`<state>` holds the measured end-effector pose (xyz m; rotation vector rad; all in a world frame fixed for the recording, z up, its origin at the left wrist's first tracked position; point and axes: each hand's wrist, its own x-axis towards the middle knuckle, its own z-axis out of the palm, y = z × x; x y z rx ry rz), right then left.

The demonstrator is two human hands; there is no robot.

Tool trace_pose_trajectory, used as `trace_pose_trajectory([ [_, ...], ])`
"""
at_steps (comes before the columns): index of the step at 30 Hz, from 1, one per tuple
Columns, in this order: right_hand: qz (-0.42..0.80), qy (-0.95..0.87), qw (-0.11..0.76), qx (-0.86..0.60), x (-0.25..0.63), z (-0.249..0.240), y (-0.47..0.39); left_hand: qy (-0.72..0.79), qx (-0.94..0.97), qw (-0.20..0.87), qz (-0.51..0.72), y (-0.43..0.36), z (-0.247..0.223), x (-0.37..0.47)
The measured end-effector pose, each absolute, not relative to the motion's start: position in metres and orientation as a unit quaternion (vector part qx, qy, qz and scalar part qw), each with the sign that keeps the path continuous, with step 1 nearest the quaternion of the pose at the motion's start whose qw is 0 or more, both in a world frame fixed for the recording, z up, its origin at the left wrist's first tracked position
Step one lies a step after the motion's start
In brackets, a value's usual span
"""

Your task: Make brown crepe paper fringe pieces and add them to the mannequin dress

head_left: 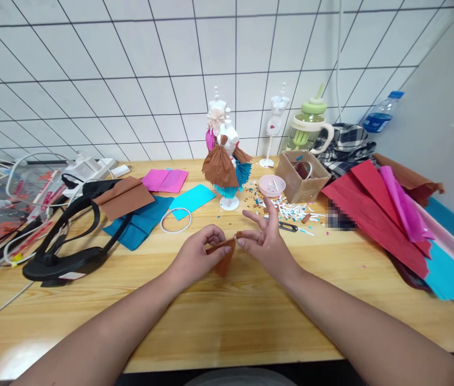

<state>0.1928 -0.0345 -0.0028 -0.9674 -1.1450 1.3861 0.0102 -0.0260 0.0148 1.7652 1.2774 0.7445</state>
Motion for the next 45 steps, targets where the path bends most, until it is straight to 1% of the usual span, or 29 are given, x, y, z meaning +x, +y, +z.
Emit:
trace_pose_trajectory([
  [2,0.569,-0.484,0.522,-0.412,0.194,-0.001,-0.035,0.476,0.691,0.464,0.286,-0.029,0.014,0.011],
  [4,0.565,-0.499,0.508,-0.417,0.195,0.001,-0.035,0.452,0.689,0.491,0.282,-0.031,0.013,0.012],
  [7,0.569,-0.527,0.478,-0.413,0.196,0.003,-0.037,0.461,0.707,0.462,0.274,-0.032,0.015,0.013],
  [10,0.558,-0.547,0.479,-0.400,0.195,0.001,-0.039,0.484,0.712,0.439,0.257,-0.032,0.017,0.014],
  [14,0.530,-0.569,0.484,-0.401,0.195,0.000,-0.039,0.492,0.712,0.441,0.237,-0.032,0.017,0.014],
  [20,0.541,-0.581,0.447,-0.412,0.199,0.004,-0.036,0.457,0.724,0.473,0.208,-0.033,0.016,0.013],
  [22,0.504,-0.601,0.456,-0.421,0.201,0.004,-0.036,0.465,0.704,0.492,0.213,-0.032,0.015,0.013],
  [25,0.386,-0.655,0.473,-0.444,0.204,0.004,-0.036,0.495,0.669,0.505,0.229,-0.029,0.013,0.012],
  [29,0.268,-0.744,0.431,-0.435,0.204,0.004,-0.038,0.508,0.663,0.489,0.251,-0.027,0.009,0.009],
  [34,0.135,-0.811,0.394,-0.411,0.202,0.005,-0.041,0.498,0.660,0.500,0.259,-0.028,0.010,0.010],
  [38,0.090,-0.832,0.367,-0.406,0.203,0.005,-0.040,0.497,0.664,0.495,0.259,-0.030,0.013,0.011],
  [45,0.084,-0.840,0.356,-0.401,0.203,0.003,-0.039,0.505,0.681,0.470,0.246,-0.029,0.015,0.012],
])
